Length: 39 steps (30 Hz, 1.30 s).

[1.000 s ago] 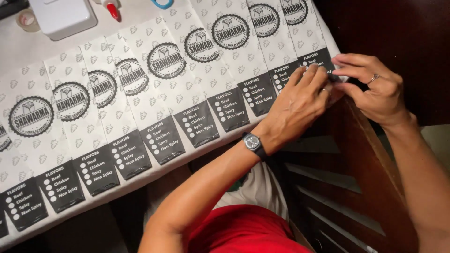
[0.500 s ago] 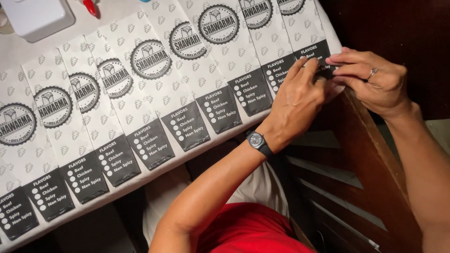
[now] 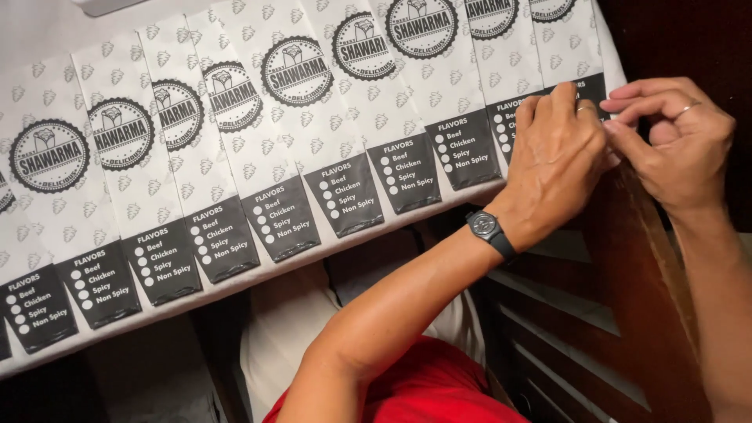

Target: Applying glue to the edges of paper shawarma wraps and folding them into their final shape.

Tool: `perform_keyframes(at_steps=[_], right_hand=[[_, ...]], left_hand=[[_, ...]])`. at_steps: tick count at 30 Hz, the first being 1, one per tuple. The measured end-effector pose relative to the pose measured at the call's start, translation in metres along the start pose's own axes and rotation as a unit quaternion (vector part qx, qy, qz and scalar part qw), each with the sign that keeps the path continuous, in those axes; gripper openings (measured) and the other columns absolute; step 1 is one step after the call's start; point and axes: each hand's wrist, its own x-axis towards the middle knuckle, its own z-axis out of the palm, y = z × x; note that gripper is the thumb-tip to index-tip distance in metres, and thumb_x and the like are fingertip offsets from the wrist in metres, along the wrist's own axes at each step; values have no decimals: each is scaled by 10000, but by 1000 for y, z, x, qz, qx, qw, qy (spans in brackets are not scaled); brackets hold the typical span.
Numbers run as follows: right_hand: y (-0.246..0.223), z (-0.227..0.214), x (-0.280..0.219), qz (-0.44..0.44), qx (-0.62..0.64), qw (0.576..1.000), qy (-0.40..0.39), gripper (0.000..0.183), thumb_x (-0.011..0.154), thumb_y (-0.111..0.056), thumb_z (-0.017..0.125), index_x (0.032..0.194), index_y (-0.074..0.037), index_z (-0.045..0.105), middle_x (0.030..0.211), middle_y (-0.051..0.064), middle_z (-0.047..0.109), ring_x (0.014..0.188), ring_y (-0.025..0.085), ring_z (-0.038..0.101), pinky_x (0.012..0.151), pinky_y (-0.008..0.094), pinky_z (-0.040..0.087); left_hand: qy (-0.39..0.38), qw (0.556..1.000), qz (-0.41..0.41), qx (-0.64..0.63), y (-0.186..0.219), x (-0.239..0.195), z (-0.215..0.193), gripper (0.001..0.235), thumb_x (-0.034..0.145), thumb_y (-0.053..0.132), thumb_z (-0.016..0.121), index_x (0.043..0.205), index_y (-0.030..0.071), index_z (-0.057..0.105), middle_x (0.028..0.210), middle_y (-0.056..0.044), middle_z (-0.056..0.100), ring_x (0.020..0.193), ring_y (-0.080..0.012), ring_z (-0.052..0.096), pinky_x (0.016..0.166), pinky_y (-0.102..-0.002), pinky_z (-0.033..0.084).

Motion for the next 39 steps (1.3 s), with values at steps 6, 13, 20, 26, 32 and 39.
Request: perform_keyframes(at_steps=[6,13,20,26,32,39], right_hand=[[18,23,-3,53,178,982,46,294,1075,161,766,1203,163,502,1259,341,564,1215,373,614,1162,404,536],[15,20,-2,80,197,976,52,294,1036,287,716,1179,137,508,1249,335,609,1185,367,657,1155,418,570],[10,20,-4,67,167,982,61,259,1090,314,723,1179,163,533,1243,345,621,1189,372,668,1159,409,572],[2,19,-4,70,137,987,55,180,1092,314,649,1186,186,565,1281,350,634,1205,372,672,1126,392,562],[-14,9,4,-71,-59,995,40,115,1099,297,699,1170,213,668,1227,352,708,1126,405,696,986,439,578],[-45,16,7,-174,-114,975,77,134,1087,247,847,1106,259,715,1183,409,716,1107,500,701,970,518,582]], left_hand=[[-12,999,-41,5,0,3,9,322,726,189,757,946,-7,627,1010,-173,521,940,-409,549,983,-479,440],[-62,996,-57,-31,-3,11,2,299,727,241,805,807,-11,666,847,-183,566,977,-372,543,951,-467,436],[-23,999,-44,16,-9,10,11,296,687,169,793,900,39,633,984,-150,557,839,-373,599,910,-464,444],[-9,1000,-8,-22,-7,7,9,137,722,-51,616,846,7,627,928,-161,517,820,-374,547,864,-470,445],[74,946,191,250,19,-7,-13,245,890,8,566,1007,-51,773,975,-244,605,956,-338,589,979,-442,521],[76,883,272,374,26,-15,-69,355,939,48,419,979,-11,767,1001,-268,645,924,-341,583,932,-411,436]])
